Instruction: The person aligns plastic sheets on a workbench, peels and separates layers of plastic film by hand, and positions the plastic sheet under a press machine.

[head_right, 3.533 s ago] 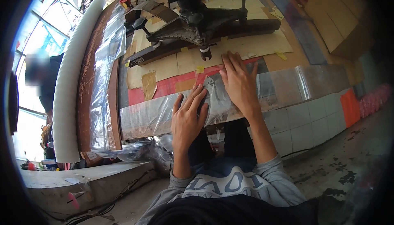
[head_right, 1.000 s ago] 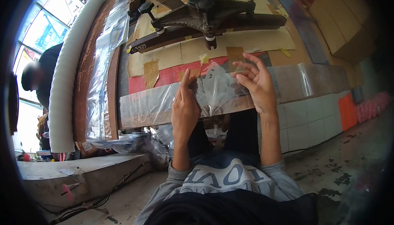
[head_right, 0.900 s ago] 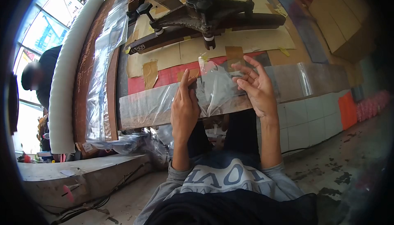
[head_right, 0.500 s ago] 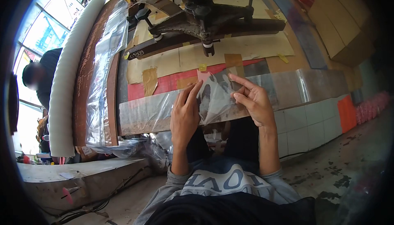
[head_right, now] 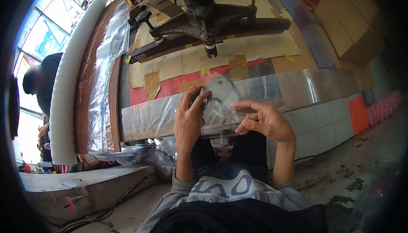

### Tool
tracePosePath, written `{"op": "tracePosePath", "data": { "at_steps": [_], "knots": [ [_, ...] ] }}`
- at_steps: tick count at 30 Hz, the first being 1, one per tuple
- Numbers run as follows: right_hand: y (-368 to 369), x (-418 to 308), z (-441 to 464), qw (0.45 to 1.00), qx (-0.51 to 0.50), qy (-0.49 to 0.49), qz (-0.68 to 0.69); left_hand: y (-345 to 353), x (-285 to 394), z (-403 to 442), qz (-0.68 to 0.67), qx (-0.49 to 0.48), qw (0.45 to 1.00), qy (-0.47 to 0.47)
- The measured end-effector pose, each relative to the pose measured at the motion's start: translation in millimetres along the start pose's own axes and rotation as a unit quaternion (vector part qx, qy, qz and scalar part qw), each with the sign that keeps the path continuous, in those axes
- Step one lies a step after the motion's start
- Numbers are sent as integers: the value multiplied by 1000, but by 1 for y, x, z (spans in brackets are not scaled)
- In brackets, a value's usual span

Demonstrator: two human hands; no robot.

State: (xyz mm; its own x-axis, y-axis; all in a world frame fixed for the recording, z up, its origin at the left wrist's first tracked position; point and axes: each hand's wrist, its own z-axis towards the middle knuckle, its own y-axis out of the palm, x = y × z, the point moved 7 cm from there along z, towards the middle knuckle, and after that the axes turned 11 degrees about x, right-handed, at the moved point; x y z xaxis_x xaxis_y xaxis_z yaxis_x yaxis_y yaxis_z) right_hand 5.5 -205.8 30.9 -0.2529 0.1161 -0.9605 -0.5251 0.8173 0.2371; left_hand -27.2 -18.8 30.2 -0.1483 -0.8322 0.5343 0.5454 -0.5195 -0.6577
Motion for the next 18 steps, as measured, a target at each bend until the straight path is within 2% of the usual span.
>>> {"op": "tracePosePath", "data": {
  "at_steps": [1,8,12,18],
  "knots": [
    [0,0,1,1000,-8,14,2,0,2,0,7,3,1000,12],
    [-24,7,48,983,157,-72,63,-3,10,3,32,-18,997,66],
    [-30,4,24,984,163,-74,-19,-3,6,4,14,6,1000,21],
    [-27,13,-34,985,134,-30,-108,-1,14,5,64,-27,995,70]
  ]
}}
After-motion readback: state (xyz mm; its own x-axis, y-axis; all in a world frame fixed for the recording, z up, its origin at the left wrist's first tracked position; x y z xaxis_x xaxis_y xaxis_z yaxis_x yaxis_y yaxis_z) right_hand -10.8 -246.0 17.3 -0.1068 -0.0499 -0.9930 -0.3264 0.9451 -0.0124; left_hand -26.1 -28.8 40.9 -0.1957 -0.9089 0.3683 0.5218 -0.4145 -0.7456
